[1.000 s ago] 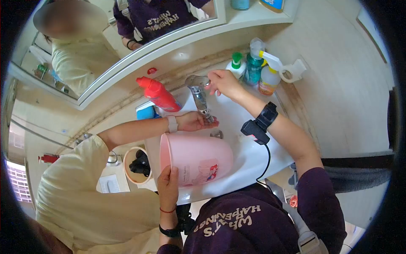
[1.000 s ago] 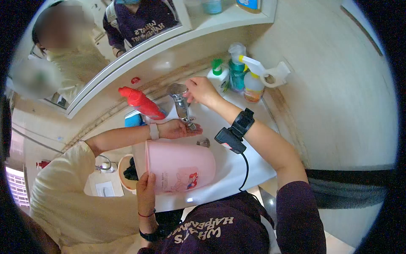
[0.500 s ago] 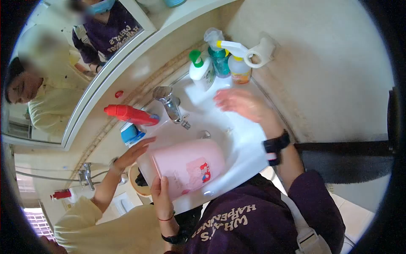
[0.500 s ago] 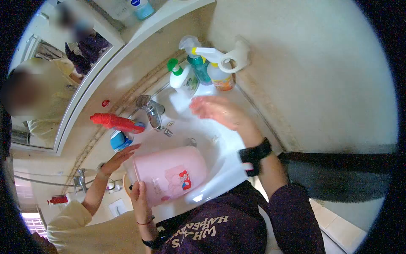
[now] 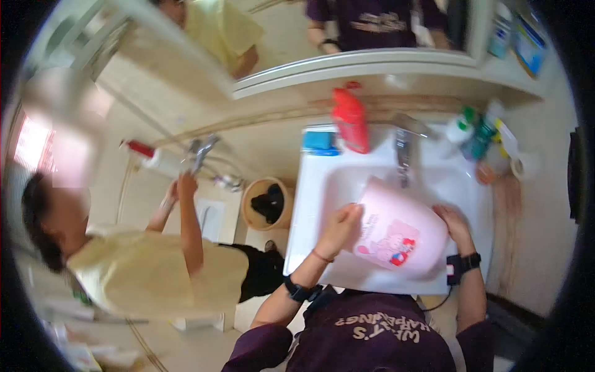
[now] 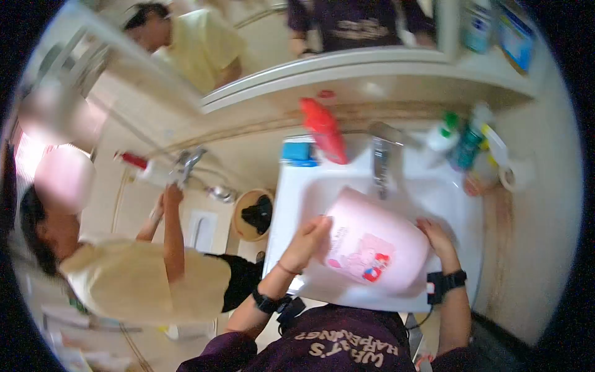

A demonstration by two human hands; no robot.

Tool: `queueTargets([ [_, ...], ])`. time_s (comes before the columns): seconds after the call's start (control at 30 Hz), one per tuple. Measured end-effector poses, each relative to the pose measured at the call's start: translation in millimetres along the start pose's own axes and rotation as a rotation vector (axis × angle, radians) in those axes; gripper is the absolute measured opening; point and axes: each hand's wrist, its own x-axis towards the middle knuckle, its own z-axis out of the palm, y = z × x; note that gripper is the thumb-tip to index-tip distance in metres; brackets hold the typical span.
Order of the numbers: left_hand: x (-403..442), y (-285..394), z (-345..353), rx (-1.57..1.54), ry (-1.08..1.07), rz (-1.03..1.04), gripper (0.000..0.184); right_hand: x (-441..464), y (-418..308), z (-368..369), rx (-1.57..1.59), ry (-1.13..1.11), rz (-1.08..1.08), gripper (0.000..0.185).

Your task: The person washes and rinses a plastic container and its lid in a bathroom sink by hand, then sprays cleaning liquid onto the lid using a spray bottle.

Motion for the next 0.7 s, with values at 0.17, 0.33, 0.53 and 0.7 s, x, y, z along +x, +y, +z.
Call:
queueTargets([
  [0.17,2,15,-13,-0.169,-0.068,-0.025,0.028,33,60,-2,-0.669,-0.299,-0.064,0.040],
  [0.33,0,9,-33,-0.133,-0.032,-0.046,0.029,55,79,17,-0.987,-0.405,-0.014,0.039],
  [0.53,-7,13,-49,-0.144,-0.041,-0.065,0.031,81,63,27,-0.805,-0.444,-0.227,0.037],
  [0.7,-8,15,-56,-0.160,-0.031,-0.069,0.029,83,15,47,0.248,-0.299,0.059,0.013],
])
